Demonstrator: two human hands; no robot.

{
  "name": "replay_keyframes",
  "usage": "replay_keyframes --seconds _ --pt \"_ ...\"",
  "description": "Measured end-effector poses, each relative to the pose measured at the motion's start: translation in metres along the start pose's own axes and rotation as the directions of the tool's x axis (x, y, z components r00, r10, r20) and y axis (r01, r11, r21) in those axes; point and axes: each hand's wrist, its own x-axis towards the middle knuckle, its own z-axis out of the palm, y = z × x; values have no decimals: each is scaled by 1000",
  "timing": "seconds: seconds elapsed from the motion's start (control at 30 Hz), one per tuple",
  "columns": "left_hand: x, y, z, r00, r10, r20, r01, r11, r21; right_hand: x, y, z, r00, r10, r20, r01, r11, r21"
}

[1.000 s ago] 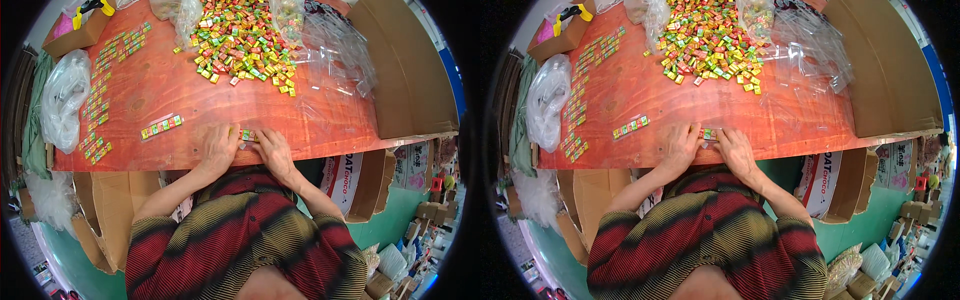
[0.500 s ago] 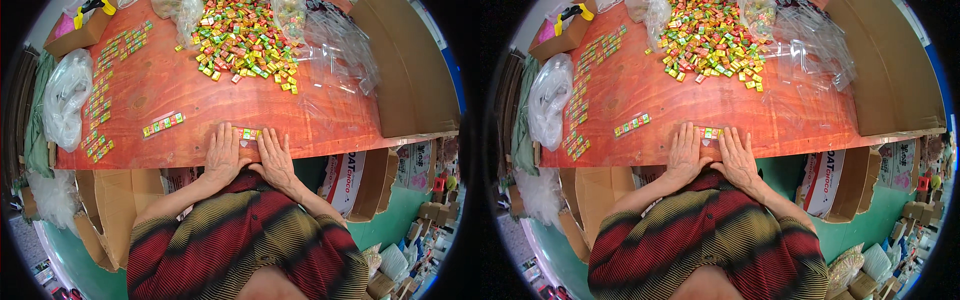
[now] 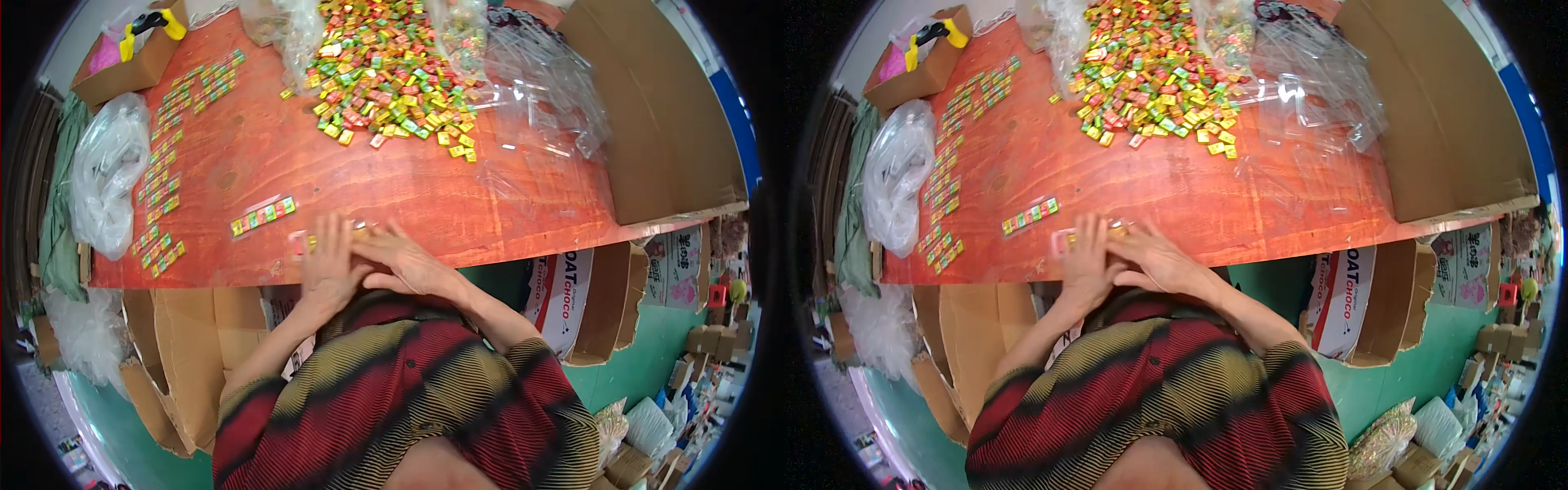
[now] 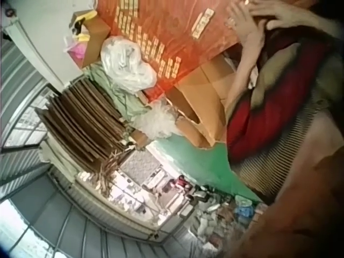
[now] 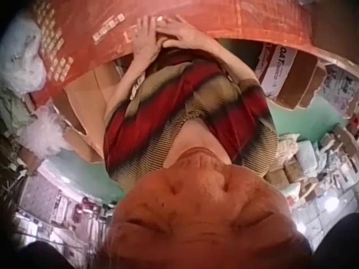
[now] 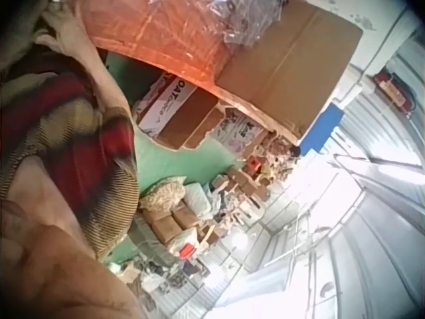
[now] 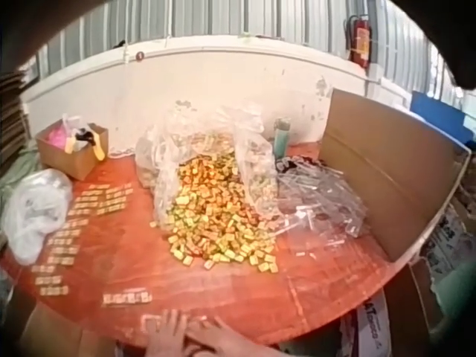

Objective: Sorting and aligning small colorful square parts on a work surface in a factory environment.

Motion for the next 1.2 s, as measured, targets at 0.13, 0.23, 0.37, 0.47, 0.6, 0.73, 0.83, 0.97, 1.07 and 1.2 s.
replay_keyframes --seconds 0.13,0.23,0.37,0.47,0.6,0.73,0.83,0.97,1.07,1.2 --pt "-5 -29 -3 991 -116 -66 116 993 2 -3 15 -9 914 63 -400 -25 995 100" --pt "-11 -43 -5 974 -199 -112 209 974 83 -29 30 -38 714 -59 -697 -275 893 -357" --pt "-8 -59 -5 965 -179 -193 201 974 105 -67 60 -59 605 188 -774 -706 575 -413" --pt "-6 -71 -8 965 -214 -152 239 956 172 -70 57 -49 657 195 -728 -669 595 -445" --pt "-4 -94 -10 966 -216 -140 235 963 136 -43 43 -23 778 70 -624 -397 825 -403" --pt "-14 -106 -17 943 -308 -125 323 937 132 -47 52 -50 665 -13 -747 -467 773 -429" --pt "-11 -109 -17 948 -242 -207 256 966 46 -77 78 -86 485 64 -872 -818 385 -427" --pt "0 -97 -23 933 -197 -300 242 963 119 -109 99 -102 424 245 -872 -897 248 -367" --pt "3 -69 -28 930 26 -367 37 986 163 -106 90 -89 463 228 -856 -862 343 -374" --pt "28 4 -22 926 251 -281 -284 956 -80 -86 78 -74 571 177 -802 -728 560 -395"
